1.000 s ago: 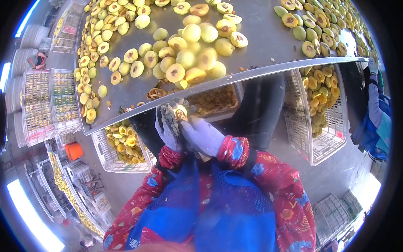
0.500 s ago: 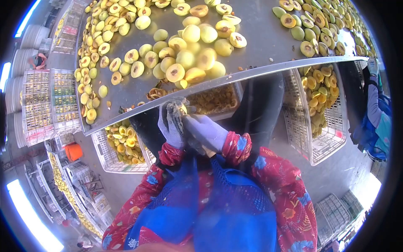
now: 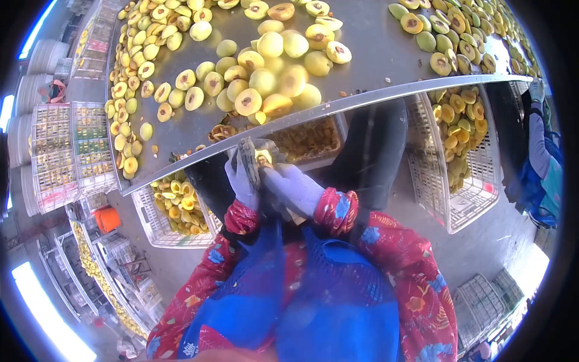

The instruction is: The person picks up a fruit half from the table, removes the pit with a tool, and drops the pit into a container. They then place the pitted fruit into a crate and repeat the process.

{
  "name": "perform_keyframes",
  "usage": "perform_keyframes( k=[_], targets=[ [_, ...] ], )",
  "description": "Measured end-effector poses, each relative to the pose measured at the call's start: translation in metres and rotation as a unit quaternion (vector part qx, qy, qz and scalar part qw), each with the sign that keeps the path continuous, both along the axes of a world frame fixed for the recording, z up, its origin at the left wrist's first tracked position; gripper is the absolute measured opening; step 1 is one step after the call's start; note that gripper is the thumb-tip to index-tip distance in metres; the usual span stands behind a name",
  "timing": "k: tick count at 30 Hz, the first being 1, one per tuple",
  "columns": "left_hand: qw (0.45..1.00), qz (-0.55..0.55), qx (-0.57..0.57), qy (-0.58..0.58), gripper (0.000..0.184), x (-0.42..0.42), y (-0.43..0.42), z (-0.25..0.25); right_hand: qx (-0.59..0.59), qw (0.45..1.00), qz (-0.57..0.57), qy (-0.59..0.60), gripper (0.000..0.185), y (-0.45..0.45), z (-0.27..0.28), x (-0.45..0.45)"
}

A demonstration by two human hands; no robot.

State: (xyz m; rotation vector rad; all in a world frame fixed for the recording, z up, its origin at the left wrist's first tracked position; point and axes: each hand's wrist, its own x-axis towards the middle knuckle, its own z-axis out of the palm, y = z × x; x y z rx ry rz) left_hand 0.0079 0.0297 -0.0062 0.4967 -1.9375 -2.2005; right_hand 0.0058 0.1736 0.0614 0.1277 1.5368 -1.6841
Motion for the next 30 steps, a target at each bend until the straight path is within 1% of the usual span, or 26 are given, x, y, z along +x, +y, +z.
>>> perform_keyframes(
  k=[1,2,4,5,6,7,8,9,11,12,14,17,20,23,26,27,28,29,30],
  targets=[
    [0.999,0.029,-0.035,0.022,0.027,0.002,0.003,-0.004,-0.066,0.99,-0.018,-0.121,0.024,0.002,0.007,-0.006],
    [0.995,0.032,-0.08,0.045,0.026,0.005,0.003,-0.01,-0.076,0.989,-0.019,-0.122,0.025,0.002,0.01,-0.008],
    [0.98,-0.039,-0.192,0.032,0.026,0.002,-0.003,-0.008,-0.097,0.987,-0.022,-0.128,0.028,0.003,0.012,-0.009],
    [0.961,-0.11,-0.255,-0.002,0.026,-0.006,-0.012,-0.004,-0.024,0.999,-0.016,0.024,0.029,0.002,0.002,-0.005],
    [0.94,-0.145,-0.304,0.056,0.026,-0.01,-0.013,0.004,0.049,0.983,-0.01,0.175,0.029,-0.001,-0.015,0.004],
    [0.914,-0.174,-0.349,0.116,0.027,-0.014,-0.014,0.012,0.121,0.939,-0.002,0.322,0.03,-0.004,-0.021,0.009],
    [0.964,-0.14,-0.215,0.074,0.028,-0.016,-0.01,0.015,0.14,0.938,-0.006,0.318,0.03,-0.005,-0.021,0.011],
    [0.991,-0.107,-0.075,0.029,0.03,-0.015,-0.003,0.016,0.159,0.937,-0.013,0.311,0.029,-0.008,-0.018,0.013],
    [0.995,-0.073,0.058,-0.028,0.038,-0.012,0.012,0.043,0.175,0.946,-0.027,0.271,0.028,-0.012,-0.005,0.015],
    [0.99,-0.047,0.123,-0.054,0.042,-0.01,0.019,0.057,0.186,0.944,-0.023,0.272,0.028,-0.013,-0.005,0.016],
    [0.991,-0.068,0.103,-0.047,0.044,-0.009,0.021,0.064,0.207,0.938,-0.016,0.276,0.028,-0.015,-0.005,0.015],
    [0.992,-0.039,0.095,-0.079,0.046,-0.007,0.024,0.068,0.193,0.943,-0.024,0.272,0.028,-0.014,-0.004,0.015],
    [0.994,-0.034,0.095,-0.037,0.047,-0.006,0.013,0.038,0.204,0.943,-0.01,0.264,0.028,-0.014,-0.002,0.014],
    [0.997,-0.038,0.062,-0.02,0.044,-0.003,0.007,0.029,0.161,0.942,-0.028,0.293,0.03,-0.013,-0.011,0.016],
    [0.999,-0.046,0.022,-0.01,0.041,0.001,0.003,0.024,0.099,0.986,0.006,0.135,0.035,-0.007,-0.002,0.007],
    [0.978,-0.032,-0.199,0.063,0.039,0.003,-0.001,0.017,0.052,0.997,0.002,0.062,0.036,-0.004,0.004,0.002],
    [0.903,-0.015,-0.409,0.132,0.036,0.006,-0.009,0.006,0.004,1.0,-0.001,-0.011,0.037,0.0,0.012,-0.003],
    [0.778,0.003,-0.597,0.193,0.034,0.009,-0.014,-0.004,-0.044,0.995,-0.002,-0.085,0.039,0.001,0.016,-0.005],
    [0.903,0.01,-0.408,0.135,0.034,0.01,-0.015,-0.011,0.01,1.0,0.012,-0.016,0.039,0.0,0.011,-0.002]
  ],
)
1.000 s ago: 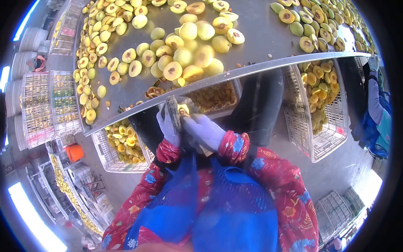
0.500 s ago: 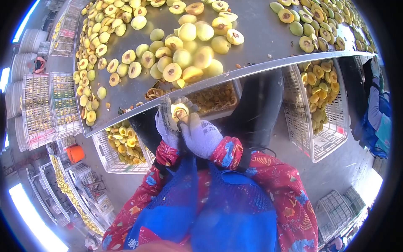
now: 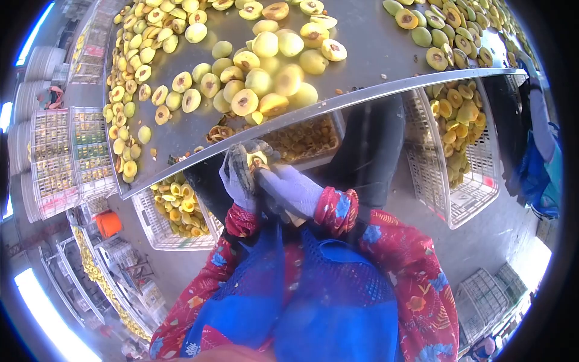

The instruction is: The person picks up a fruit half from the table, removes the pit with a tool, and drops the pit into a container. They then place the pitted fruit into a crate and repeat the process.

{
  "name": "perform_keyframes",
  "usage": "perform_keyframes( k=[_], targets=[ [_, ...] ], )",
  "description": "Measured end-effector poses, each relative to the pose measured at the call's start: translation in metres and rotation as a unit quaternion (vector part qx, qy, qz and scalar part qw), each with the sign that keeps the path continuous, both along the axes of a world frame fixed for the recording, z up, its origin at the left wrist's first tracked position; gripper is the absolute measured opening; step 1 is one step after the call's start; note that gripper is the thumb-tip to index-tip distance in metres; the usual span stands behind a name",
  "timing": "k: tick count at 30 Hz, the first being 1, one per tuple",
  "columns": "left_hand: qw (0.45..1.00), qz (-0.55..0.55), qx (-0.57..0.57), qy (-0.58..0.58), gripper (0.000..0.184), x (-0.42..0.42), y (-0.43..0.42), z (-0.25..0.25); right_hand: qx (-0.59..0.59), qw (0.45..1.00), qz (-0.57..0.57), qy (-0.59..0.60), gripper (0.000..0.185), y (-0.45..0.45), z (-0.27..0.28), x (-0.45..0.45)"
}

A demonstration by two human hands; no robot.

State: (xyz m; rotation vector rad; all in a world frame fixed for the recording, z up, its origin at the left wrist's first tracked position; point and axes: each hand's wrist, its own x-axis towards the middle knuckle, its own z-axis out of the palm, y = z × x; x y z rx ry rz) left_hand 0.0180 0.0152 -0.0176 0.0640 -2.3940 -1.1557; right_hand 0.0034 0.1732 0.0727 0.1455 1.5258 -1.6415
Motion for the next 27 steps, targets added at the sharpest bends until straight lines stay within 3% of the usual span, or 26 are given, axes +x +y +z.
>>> perform_keyframes(
  k=[1,2,6,7,9,11,12,13,14,16,18,19,21,22,23,24,25,26,27],
  targets=[
    [0.973,0.003,0.223,-0.063,0.034,-0.002,0.003,-0.007,0.053,0.996,0.015,0.071,0.038,-0.002,-0.01,0.004],
    [0.892,0.005,0.434,-0.124,0.034,-0.003,0.005,-0.011,0.105,0.984,0.029,0.139,0.038,-0.004,-0.018,0.009],
    [0.978,-0.005,0.198,-0.073,0.037,-0.003,0.014,0.01,0.115,0.939,-0.043,0.322,0.037,-0.015,-0.055,0.031],
    [0.993,-0.013,0.111,-0.041,0.036,0.0,0.012,0.008,0.036,0.981,-0.054,0.183,0.037,-0.012,-0.038,0.026],
    [0.988,-0.077,-0.125,0.042,0.033,-0.005,-0.002,0.0,-0.124,0.985,-0.073,-0.099,0.036,-0.001,-0.003,0.009],
    [0.972,-0.118,0.19,-0.076,0.033,-0.01,0.003,-0.002,-0.296,0.911,-0.092,-0.271,0.037,0.005,-0.004,0.007],
    [0.939,-0.147,0.29,-0.11,0.033,-0.011,0.006,0.005,-0.375,0.852,-0.099,-0.35,0.037,0.01,-0.005,0.005],
    [0.894,-0.163,0.392,-0.144,0.034,-0.012,0.01,0.012,-0.5,0.756,-0.046,-0.42,0.039,0.011,-0.022,0.005],
    [0.841,-0.166,0.484,-0.175,0.035,-0.013,0.014,0.019,-0.518,0.739,-0.033,-0.429,0.038,0.013,-0.032,0.007],
    [0.844,-0.18,0.479,-0.159,0.033,-0.017,0.014,0.021,-0.552,0.706,-0.005,-0.444,0.037,0.013,-0.033,0.003],
    [0.858,-0.149,0.465,-0.156,0.028,-0.019,0.022,0.043,-0.351,0.873,-0.047,-0.336,0.039,0.011,-0.015,0.001],
    [0.868,-0.123,0.456,-0.156,0.026,-0.02,0.027,0.054,-0.239,0.931,-0.067,-0.269,0.039,0.009,-0.006,-0.001],
    [0.849,-0.093,0.493,-0.165,0.028,-0.018,0.035,0.056,-0.125,0.98,-0.043,-0.147,0.034,0.004,-0.004,0.0],
    [0.839,-0.078,0.512,-0.168,0.029,-0.019,0.039,0.056,-0.066,0.994,-0.031,-0.082,0.032,0.003,-0.004,0.001],
    [0.837,-0.04,0.519,-0.166,0.031,-0.019,0.038,0.046,-0.029,0.993,0.002,0.115,0.027,0.002,-0.015,0.009],
    [0.913,-0.035,0.383,-0.14,0.032,-0.018,0.034,0.041,0.043,0.95,0.008,0.308,0.024,0.001,-0.022,0.016],
    [0.965,-0.03,0.236,-0.112,0.035,-0.018,0.028,0.038,0.092,0.927,-0.01,0.363,0.024,-0.001,-0.028,0.021],
    [0.983,-0.017,0.154,-0.096,0.036,-0.018,0.014,0.036,0.14,0.898,-0.03,0.416,0.024,-0.002,-0.031,0.026],
    [0.994,0.001,0.072,-0.078,0.038,-0.018,0.0,0.034,0.143,0.928,-0.062,0.34,0.028,0.003,-0.022,0.028]
  ],
)
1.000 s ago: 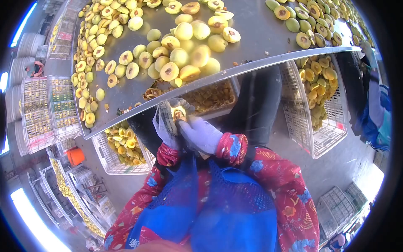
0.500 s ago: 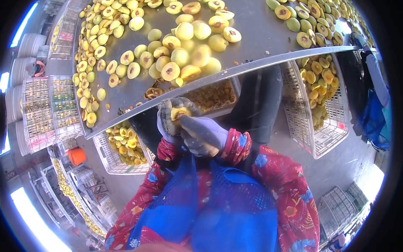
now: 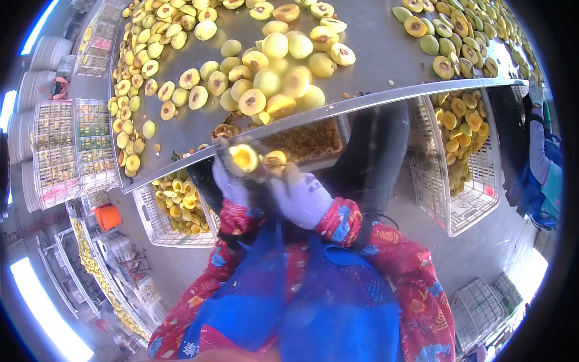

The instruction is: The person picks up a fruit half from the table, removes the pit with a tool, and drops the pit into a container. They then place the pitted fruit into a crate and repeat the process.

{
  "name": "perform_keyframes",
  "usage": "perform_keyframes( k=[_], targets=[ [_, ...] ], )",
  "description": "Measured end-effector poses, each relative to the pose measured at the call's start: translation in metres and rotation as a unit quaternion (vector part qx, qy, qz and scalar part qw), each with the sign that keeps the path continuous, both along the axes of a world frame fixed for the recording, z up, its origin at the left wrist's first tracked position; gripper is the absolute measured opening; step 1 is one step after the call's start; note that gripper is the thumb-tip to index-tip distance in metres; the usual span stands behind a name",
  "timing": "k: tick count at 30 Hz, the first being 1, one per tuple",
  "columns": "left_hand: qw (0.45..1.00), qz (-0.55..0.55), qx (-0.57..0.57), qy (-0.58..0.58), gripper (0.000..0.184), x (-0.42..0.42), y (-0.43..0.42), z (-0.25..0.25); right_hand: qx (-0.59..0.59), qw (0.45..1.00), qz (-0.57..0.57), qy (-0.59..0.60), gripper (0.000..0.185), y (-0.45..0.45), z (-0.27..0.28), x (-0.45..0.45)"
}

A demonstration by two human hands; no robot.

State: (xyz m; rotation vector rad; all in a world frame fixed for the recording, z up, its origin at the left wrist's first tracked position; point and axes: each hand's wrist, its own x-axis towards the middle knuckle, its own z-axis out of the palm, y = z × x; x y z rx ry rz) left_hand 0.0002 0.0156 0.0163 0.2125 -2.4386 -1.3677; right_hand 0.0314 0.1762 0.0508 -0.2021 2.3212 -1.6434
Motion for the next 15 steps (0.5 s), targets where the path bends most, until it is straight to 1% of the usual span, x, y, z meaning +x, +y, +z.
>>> perform_keyframes(
  k=[1,2,3,4,5,6,7,8,9,10,11,12,13,14,15],
  targets=[
    [0.998,0.024,-0.049,0.011,0.036,0.003,-0.015,0.008,-0.026,0.997,0.001,-0.066,0.03,0.006,0.009,-0.005],
    [0.994,0.065,-0.082,-0.005,0.036,0.008,-0.034,0.021,-0.052,0.99,0.001,-0.134,0.031,0.013,0.017,-0.012],
    [0.986,0.129,-0.088,-0.054,0.036,0.012,-0.054,0.037,-0.121,0.967,-0.016,-0.224,0.033,0.02,0.009,-0.016],
    [0.97,0.189,-0.116,-0.102,0.037,0.012,-0.072,0.051,-0.181,0.932,-0.043,-0.311,0.037,0.027,0.001,-0.021],
    [0.945,0.205,-0.232,-0.107,0.04,0.011,-0.087,0.06,-0.23,0.904,-0.046,-0.357,0.038,0.033,0.003,-0.027],
    [0.892,0.218,-0.389,-0.074,0.039,0.006,-0.099,0.062,-0.304,0.867,-0.031,-0.395,0.038,0.037,0.0,-0.032],
    [0.813,0.227,-0.535,-0.041,0.039,0.003,-0.104,0.061,-0.373,0.822,-0.014,-0.431,0.038,0.04,-0.003,-0.035],
    [0.874,0.192,-0.439,-0.079,0.039,-0.003,-0.103,0.056,-0.388,0.805,-0.009,-0.449,0.038,0.04,-0.01,-0.038],
    [0.922,0.155,-0.336,-0.114,0.04,-0.019,-0.091,0.057,-0.402,0.788,-0.003,-0.467,0.038,0.038,-0.02,-0.04],
    [0.956,0.115,-0.227,-0.146,0.04,-0.035,-0.079,0.056,-0.415,0.77,0.002,-0.485,0.038,0.036,-0.026,-0.041],
    [0.936,0.057,-0.33,-0.113,0.046,-0.053,-0.066,0.05,-0.364,0.828,0.02,-0.425,0.038,0.035,-0.028,-0.041],
    [0.941,0.023,-0.286,-0.181,0.051,-0.075,-0.048,0.049,-0.309,0.879,0.038,-0.361,0.037,0.034,-0.029,-0.041],
    [0.939,-0.013,-0.306,-0.155,0.058,-0.09,-0.036,0.036,-0.281,0.897,0.034,-0.338,0.037,0.035,-0.027,-0.04],
    [0.94,-0.03,-0.308,-0.14,0.056,-0.1,-0.026,0.014,-0.251,0.915,0.03,-0.315,0.036,0.036,-0.025,-0.04],
    [0.957,-0.062,-0.249,-0.139,0.054,-0.103,-0.023,0.014,-0.251,0.907,0.003,-0.338,0.035,0.039,-0.019,-0.039]
  ],
)
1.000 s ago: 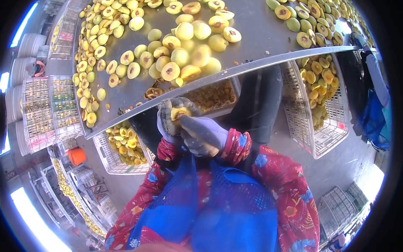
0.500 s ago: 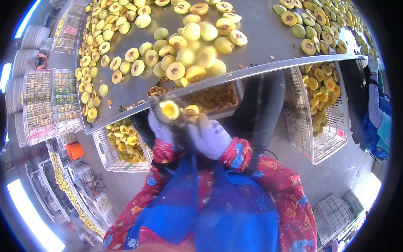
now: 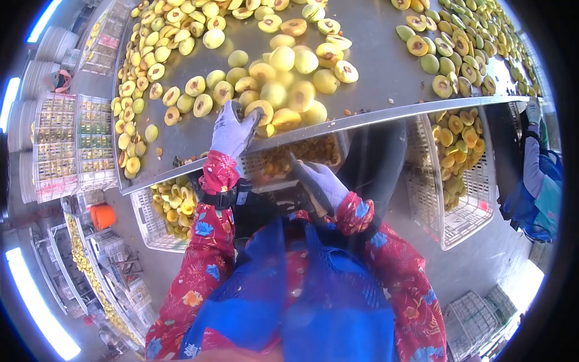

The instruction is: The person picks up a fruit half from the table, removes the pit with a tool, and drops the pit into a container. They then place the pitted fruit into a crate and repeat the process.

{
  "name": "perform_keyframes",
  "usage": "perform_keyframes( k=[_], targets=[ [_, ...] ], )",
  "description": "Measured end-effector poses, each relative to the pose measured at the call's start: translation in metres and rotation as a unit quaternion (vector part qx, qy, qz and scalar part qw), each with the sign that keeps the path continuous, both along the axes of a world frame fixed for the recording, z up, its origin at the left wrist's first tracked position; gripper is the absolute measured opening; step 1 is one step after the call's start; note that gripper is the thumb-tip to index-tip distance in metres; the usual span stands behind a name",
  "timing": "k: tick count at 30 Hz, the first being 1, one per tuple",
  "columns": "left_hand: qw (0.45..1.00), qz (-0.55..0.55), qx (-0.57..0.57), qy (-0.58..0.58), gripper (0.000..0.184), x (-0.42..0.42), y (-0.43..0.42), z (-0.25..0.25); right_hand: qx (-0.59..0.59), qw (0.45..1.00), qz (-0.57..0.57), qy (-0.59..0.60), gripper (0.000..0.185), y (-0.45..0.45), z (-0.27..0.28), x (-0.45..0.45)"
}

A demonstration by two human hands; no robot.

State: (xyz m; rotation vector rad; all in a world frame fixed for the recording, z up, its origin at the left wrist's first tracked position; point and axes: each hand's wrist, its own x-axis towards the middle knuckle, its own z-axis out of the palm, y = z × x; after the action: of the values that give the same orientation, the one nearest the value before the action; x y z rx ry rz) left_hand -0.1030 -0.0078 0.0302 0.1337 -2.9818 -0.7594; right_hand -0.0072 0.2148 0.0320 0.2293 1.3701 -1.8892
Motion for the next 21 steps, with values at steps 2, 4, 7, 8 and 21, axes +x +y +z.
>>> perform_keyframes(
  k=[2,4,7,8,21],
  targets=[
    [0.991,-0.047,0.127,-0.018,0.051,-0.006,0.005,0.0,0.033,0.999,-0.031,0.005,0.034,0.002,0.004,0.002],
    [0.982,-0.033,0.184,-0.007,0.048,0.002,0.01,-0.001,0.083,0.993,-0.046,0.072,0.031,0.001,0.003,0.007],
    [0.966,-0.054,0.241,0.071,0.047,0.011,0.012,0.003,0.161,0.956,-0.07,0.237,0.024,-0.009,0.017,0.005],
    [0.93,-0.02,0.366,-0.002,0.046,0.019,0.013,0.009,0.171,0.949,-0.053,0.26,0.022,-0.011,0.026,0.003],
    [0.889,-0.005,0.457,-0.025,0.029,0.085,0.022,0.001,0.283,0.871,0.011,0.401,0.026,-0.035,0.045,0.008]
  ],
)
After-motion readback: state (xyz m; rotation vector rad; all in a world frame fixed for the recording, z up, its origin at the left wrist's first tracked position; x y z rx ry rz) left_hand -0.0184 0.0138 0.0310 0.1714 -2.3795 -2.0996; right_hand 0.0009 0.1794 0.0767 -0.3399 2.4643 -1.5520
